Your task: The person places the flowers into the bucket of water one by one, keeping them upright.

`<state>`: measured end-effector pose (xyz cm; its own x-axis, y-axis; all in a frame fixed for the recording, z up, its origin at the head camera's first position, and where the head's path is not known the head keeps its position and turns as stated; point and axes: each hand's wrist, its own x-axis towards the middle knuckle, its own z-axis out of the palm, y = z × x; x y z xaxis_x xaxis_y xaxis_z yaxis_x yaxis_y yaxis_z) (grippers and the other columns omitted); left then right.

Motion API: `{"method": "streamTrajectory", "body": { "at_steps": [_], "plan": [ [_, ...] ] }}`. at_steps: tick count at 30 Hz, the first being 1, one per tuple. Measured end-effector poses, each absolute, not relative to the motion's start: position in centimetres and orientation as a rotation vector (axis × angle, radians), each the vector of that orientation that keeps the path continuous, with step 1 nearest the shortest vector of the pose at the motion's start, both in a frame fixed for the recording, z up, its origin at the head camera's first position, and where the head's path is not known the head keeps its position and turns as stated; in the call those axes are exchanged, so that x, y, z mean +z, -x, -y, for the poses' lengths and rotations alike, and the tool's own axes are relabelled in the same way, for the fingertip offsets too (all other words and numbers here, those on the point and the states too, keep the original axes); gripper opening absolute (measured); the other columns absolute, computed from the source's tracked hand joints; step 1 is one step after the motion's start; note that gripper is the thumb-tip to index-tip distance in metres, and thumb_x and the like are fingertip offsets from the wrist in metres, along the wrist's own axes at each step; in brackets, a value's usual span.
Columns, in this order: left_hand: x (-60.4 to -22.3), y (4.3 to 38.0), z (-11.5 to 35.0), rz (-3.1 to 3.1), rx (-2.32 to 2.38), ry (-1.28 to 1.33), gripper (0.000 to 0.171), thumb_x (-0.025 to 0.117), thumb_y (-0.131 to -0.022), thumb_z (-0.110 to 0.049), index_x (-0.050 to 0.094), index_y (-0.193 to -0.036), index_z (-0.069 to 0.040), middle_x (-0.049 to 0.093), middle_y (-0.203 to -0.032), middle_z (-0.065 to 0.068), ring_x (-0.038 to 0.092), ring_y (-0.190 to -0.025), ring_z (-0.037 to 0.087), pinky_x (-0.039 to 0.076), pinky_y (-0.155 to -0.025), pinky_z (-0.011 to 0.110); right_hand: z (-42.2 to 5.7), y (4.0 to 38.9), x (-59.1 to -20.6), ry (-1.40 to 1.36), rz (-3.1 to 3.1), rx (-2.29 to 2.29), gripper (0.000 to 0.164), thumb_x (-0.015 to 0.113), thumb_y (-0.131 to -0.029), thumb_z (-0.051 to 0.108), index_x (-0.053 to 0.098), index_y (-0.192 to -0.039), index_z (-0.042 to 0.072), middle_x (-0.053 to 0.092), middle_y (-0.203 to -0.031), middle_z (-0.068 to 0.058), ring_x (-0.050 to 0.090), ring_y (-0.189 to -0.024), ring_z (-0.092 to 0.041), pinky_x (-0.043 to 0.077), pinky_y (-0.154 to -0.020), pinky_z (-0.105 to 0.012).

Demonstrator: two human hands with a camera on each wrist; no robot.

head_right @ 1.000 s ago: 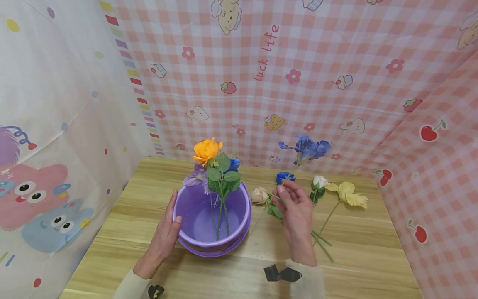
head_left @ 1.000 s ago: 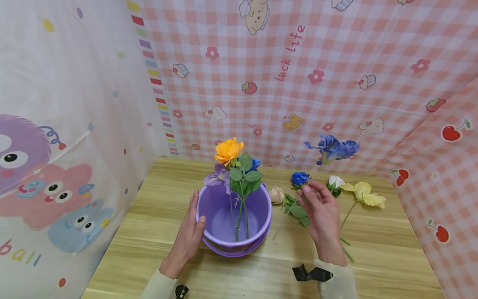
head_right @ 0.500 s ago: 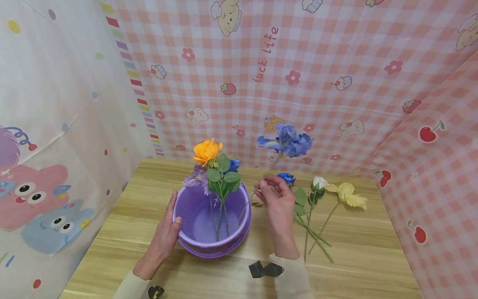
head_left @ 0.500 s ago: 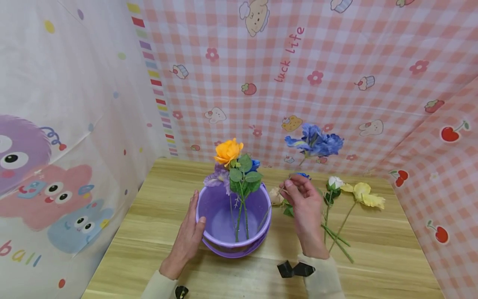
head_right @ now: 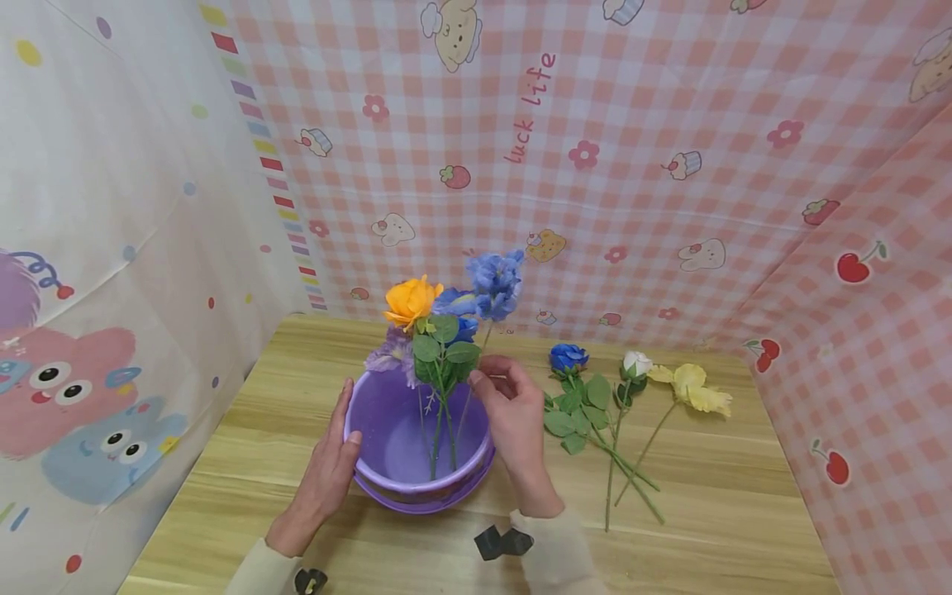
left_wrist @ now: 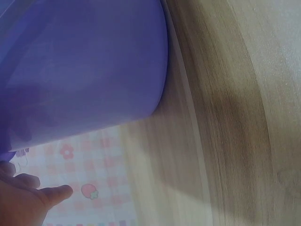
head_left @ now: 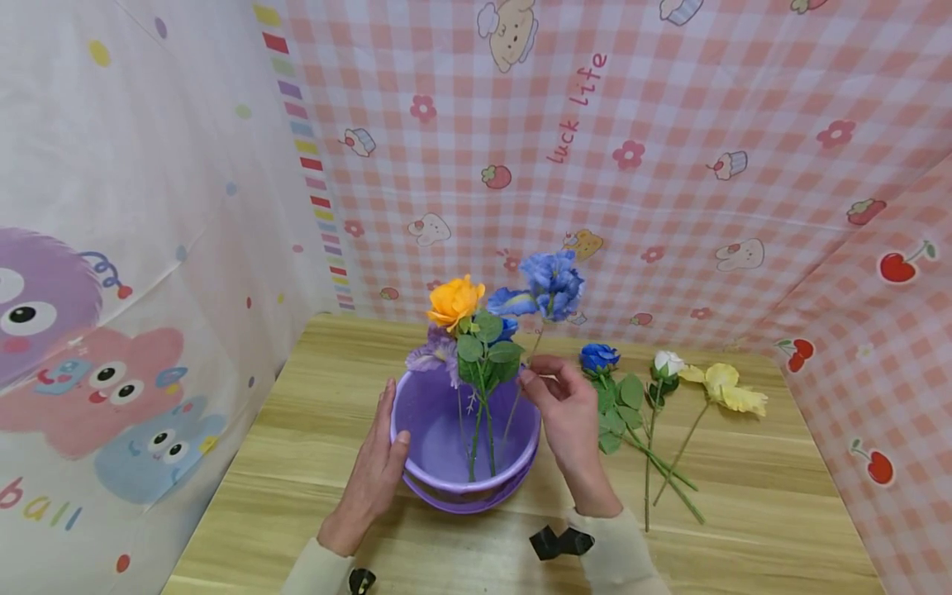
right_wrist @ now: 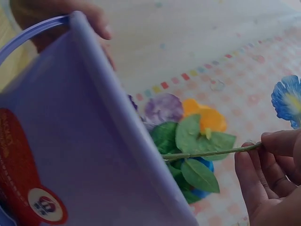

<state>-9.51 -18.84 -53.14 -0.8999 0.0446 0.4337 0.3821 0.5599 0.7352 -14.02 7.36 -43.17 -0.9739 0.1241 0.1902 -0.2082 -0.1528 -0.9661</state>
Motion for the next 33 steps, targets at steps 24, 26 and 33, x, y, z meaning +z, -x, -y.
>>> {"method": "streamTrajectory", "body": {
  "at_steps": [24, 26, 33],
  "plan": [
    [-53.3, 9.3, 18.1, 2.350, -1.382, 0.293, 0.063, 0.034, -0.107, -0.014, 0.015, -0.166, -0.007, 0.023, -0.170, 0.016, 0.028, -0.151, 0.040, 0.016, -0.121, 0.014, -2.5, 14.1, -44.1, -0.465, 2.271, 1.724, 0.012, 0.077, -0.092, 0.005, 0.076, -0.104, 0.006, 0.075, -0.096, -0.003, 0.071, -0.087, -0.019, 0.062, -0.074, -0.028],
    [-53.4, 9.3, 18.1, 2.337, -1.391, 0.295, 0.062, 0.033, -0.108, -0.016, 0.015, -0.166, -0.006, 0.023, -0.170, 0.016, 0.029, -0.151, 0.040, 0.017, -0.121, 0.013, -2.1, 14.2, -44.3, -0.488, 2.296, 1.676, 0.012, 0.078, -0.092, 0.006, 0.076, -0.103, 0.008, 0.074, -0.094, -0.002, 0.071, -0.086, -0.017, 0.062, -0.073, -0.027],
    [-53.5, 9.4, 17.9, 2.310, -1.418, 0.293, 0.062, 0.032, -0.108, -0.021, 0.016, -0.166, -0.004, 0.024, -0.170, 0.017, 0.031, -0.149, 0.040, 0.020, -0.119, 0.012, -1.2, 14.5, -44.7, -0.548, 2.358, 1.514, 0.011, 0.079, -0.091, 0.006, 0.077, -0.101, 0.010, 0.074, -0.091, 0.000, 0.070, -0.083, -0.015, 0.060, -0.070, -0.026]
  ]
}}
